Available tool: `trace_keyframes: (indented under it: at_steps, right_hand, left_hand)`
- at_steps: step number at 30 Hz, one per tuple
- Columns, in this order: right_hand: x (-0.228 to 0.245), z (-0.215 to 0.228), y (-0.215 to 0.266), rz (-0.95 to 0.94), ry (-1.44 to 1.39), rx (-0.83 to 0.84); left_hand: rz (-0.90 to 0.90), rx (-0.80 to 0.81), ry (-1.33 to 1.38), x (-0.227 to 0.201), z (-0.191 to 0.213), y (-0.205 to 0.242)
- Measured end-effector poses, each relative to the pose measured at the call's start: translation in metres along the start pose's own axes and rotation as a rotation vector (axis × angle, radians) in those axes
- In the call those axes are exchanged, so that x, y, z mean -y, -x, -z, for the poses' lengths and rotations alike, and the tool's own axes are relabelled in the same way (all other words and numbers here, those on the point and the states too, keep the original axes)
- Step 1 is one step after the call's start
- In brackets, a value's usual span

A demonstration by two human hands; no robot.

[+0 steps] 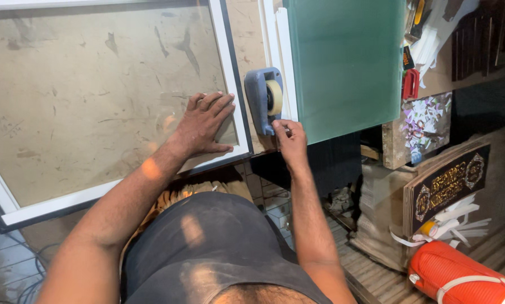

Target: The person assembles a picture frame by hand, inserting white plastic strips into the frame's grooves and pressing them into place. They repeatedly adjust and secure the strips along each side of the frame, ensuring a tight fit.

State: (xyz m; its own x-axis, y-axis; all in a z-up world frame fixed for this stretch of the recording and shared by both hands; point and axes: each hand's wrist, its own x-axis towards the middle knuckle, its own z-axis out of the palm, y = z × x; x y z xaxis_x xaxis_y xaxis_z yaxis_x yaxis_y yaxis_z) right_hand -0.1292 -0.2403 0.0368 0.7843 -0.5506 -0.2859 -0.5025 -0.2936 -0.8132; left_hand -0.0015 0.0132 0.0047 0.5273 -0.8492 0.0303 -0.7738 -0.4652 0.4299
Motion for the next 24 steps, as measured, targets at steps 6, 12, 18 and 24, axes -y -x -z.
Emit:
trace_keyframes:
  at_steps: [6, 12, 18, 24]
  right_hand:
    - [-0.01, 0.006, -0.003, 0.054, -0.058, 0.031]
    - [-0.022, 0.009, 0.011, -0.057, -0.468, 0.059]
    - [-0.036, -0.003, 0.027, 0.122, -0.307, -0.057]
    - [-0.029, -0.009, 0.029, 0.277, -0.015, -0.191]
  left_hand:
    - [0.007, 0.014, -0.039, 0.001, -0.004, -0.002]
    - [0.007, 0.042, -0.034, -0.002, -0.001, -0.002]
    - [0.008, -0.014, 0.017, -0.003, 0.003, -0.001]
    - [0.006, -0.076, 0.043, -0.002, 0.003, -0.009]
